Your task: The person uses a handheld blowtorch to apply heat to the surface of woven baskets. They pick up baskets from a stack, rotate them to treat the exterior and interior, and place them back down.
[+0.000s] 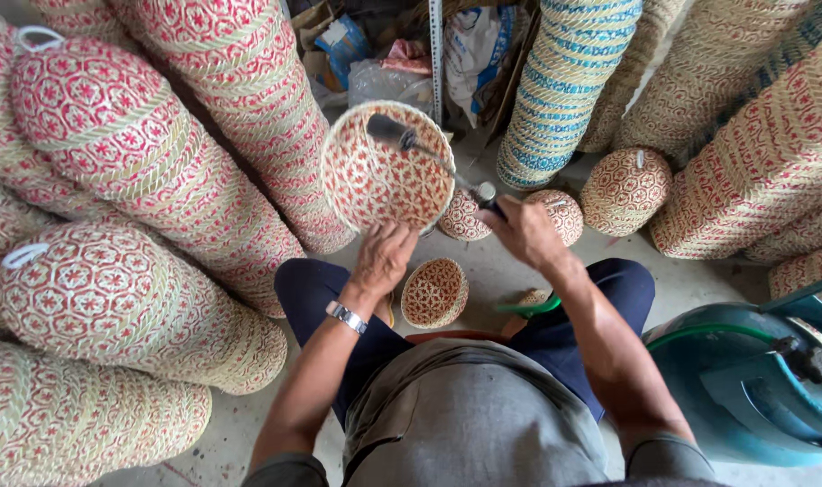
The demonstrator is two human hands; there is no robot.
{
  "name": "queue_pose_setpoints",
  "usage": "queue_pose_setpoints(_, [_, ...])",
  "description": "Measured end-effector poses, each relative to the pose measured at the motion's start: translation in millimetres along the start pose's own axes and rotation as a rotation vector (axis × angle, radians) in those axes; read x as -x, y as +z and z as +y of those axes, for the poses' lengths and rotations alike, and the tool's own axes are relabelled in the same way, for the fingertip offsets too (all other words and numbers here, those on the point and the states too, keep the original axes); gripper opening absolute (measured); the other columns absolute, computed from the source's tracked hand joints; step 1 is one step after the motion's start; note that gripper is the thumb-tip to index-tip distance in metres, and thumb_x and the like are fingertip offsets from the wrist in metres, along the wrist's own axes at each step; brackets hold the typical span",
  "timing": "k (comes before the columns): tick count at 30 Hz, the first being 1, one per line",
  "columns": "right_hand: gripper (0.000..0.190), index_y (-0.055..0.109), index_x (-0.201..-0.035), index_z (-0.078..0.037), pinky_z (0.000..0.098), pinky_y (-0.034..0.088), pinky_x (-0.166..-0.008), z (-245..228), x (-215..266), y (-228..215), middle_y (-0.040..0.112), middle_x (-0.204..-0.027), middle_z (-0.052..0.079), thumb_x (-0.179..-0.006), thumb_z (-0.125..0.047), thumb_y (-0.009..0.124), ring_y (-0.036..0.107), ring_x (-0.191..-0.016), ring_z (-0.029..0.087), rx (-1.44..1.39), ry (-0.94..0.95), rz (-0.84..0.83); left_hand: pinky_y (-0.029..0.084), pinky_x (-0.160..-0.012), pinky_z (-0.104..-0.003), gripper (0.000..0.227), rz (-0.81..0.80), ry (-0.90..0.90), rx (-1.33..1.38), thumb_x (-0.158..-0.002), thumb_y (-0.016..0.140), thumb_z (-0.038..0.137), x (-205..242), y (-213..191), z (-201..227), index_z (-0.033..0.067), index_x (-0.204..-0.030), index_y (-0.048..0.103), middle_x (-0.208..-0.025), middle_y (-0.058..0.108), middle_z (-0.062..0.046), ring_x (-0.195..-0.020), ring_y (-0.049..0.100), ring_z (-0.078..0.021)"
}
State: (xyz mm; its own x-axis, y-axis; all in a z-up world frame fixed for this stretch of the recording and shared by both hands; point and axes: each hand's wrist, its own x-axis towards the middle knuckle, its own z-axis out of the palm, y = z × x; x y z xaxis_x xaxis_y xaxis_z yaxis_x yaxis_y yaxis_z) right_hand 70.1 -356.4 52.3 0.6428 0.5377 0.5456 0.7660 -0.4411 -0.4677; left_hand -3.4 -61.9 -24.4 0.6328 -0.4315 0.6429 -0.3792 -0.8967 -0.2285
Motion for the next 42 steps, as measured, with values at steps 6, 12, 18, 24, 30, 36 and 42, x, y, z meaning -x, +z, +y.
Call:
queue_pose_setpoints(6, [0.059,0.058,-0.096,0.003,0.0412,0.049,-0.044,-7,18,29,0.063,-0.062,0.014,-0.083,-0.050,0.082,0.058,-0.050,0.020,-0.138,0.572,0.155,0.051,-0.080,-0.034,0.018,0.027,-0.059,0.137,-0.106,0.065,0.009,-4,6,62,-0.0016,-0.121,0.067,-0.092,0.065,-0.009,-0.090,0.058,-0.0196])
queue_pose_setpoints(12, [0.038,0.057,-0.097,0.003,0.0384,0.055,-0.053,17,20,42,0.068,-0.074,0.012,-0.091,-0.031,0.074,0.065,-0.061,0.020,-0.210,0.540,0.314,0.053,-0.097,-0.044,0.034,-0.026,-0.186,0.359,-0.097,0.064,0.024,-40,-23,115,0.0052,-0.125,0.064,-0.118,0.067,-0.010,-0.110,0.062,-0.0256])
queue_pose_setpoints(18, [0.035,0.063,-0.100,0.004,0.0393,0.055,-0.061,48,42,-3,0.070,-0.076,0.013,-0.090,-0.026,0.078,0.067,-0.063,0.019,-0.023,0.361,0.159,0.050,-0.093,-0.047,0.072,0.170,-0.377,0.119,-0.097,0.055,0.055,-51,-49,40,0.0010,-0.144,0.051,-0.132,0.054,-0.027,-0.116,0.059,-0.0349])
queue_pose_setpoints(24, [0.037,0.064,-0.096,0.002,0.0396,0.051,-0.060,30,43,-8,0.067,-0.070,0.015,-0.089,-0.030,0.081,0.061,-0.058,0.021,-0.027,0.350,0.068,0.052,-0.075,-0.045,0.041,-0.490,-0.598,0.584,-0.109,0.048,0.039,4,-2,-27,0.0017,-0.124,0.055,-0.104,0.065,-0.025,-0.090,0.066,-0.0337])
queue_pose_setpoints(30, [0.033,0.064,-0.095,0.002,0.0423,0.049,-0.059,-2,45,-18,0.065,-0.069,0.016,-0.105,-0.029,0.068,0.059,-0.059,0.024,-0.125,0.460,0.040,0.060,-0.068,-0.044,0.030,-0.249,-1.268,1.223,-0.108,0.051,0.024,58,40,-13,-0.0054,-0.107,0.053,-0.108,0.059,-0.022,-0.094,0.069,-0.0315])
queue_pose_setpoints(36, [0.027,0.066,-0.104,-0.001,0.0485,0.049,-0.057,-43,58,2,0.067,-0.069,0.023,-0.096,-0.026,0.067,0.067,-0.061,0.038,-0.052,0.254,-0.254,0.064,-0.079,-0.041,0.039,0.176,-1.316,1.597,-0.100,0.051,0.014,59,38,7,0.0037,-0.136,0.039,-0.128,0.056,-0.019,-0.113,0.069,-0.0335])
queue_pose_setpoints(42, [0.026,0.063,-0.098,0.001,0.0497,0.048,-0.056,-48,47,19,0.066,-0.074,0.023,-0.098,-0.025,0.066,0.064,-0.069,0.045,-0.117,0.054,-0.256,0.067,-0.080,-0.044,0.043,0.448,-1.220,1.746,-0.104,0.052,0.014,50,30,8,0.0084,-0.144,0.038,-0.142,0.055,-0.019,-0.114,0.068,-0.0316])
